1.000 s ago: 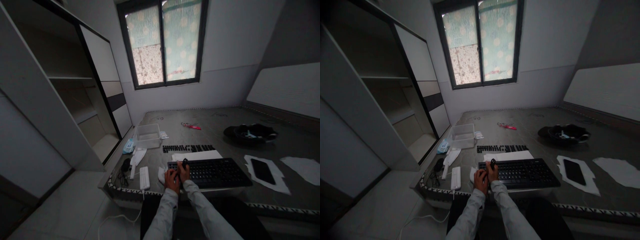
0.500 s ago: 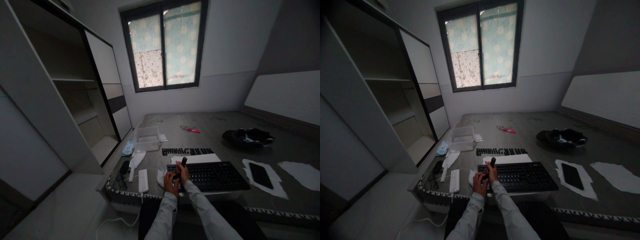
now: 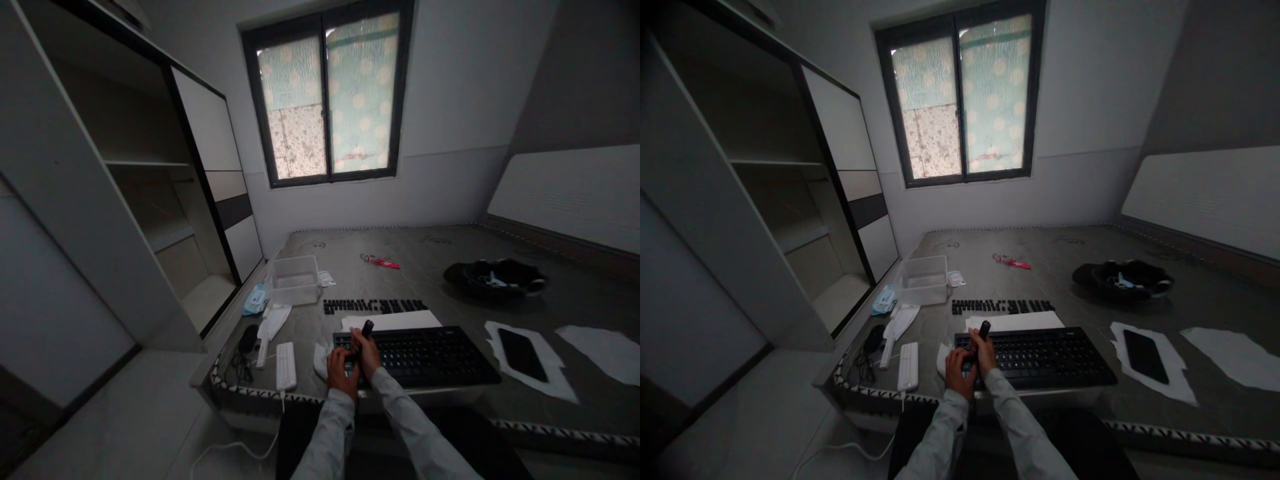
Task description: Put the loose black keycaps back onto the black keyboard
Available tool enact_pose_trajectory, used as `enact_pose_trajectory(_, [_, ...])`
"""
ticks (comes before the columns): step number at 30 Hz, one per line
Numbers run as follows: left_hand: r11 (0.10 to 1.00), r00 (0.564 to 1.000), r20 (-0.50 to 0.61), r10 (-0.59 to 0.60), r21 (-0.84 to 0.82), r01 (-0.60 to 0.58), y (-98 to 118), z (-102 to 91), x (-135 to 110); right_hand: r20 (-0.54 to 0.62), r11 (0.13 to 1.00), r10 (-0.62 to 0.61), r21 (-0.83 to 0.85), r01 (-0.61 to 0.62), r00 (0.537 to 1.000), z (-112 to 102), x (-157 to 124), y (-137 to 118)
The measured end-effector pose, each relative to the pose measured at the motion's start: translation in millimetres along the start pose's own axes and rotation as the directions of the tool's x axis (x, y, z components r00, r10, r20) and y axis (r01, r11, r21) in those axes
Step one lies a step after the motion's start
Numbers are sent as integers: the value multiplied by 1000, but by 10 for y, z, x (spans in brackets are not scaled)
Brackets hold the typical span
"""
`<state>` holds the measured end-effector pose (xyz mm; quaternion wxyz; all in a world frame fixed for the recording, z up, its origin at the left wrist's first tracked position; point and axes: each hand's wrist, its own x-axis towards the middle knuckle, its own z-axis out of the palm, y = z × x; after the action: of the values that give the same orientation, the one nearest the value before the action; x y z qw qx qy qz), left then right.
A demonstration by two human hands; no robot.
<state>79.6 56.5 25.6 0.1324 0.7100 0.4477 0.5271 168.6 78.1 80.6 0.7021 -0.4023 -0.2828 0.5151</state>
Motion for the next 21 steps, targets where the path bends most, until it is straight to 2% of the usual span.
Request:
enact_pose_trajectory(6, [1000, 1000, -6, 9, -1, -9, 21, -15, 9, -4, 999, -16, 45, 16, 1000, 10, -35, -30])
enact_pose_trajectory(11, [1000, 999, -32, 15, 2, -15, 30, -9, 15, -47, 994, -54, 95, 59, 997, -12, -78, -100])
enact_pose_trajectory(21, [999, 1000, 5, 0, -49, 0, -31, -5, -15, -148, 974, -128, 167, 152, 981, -22, -177, -126])
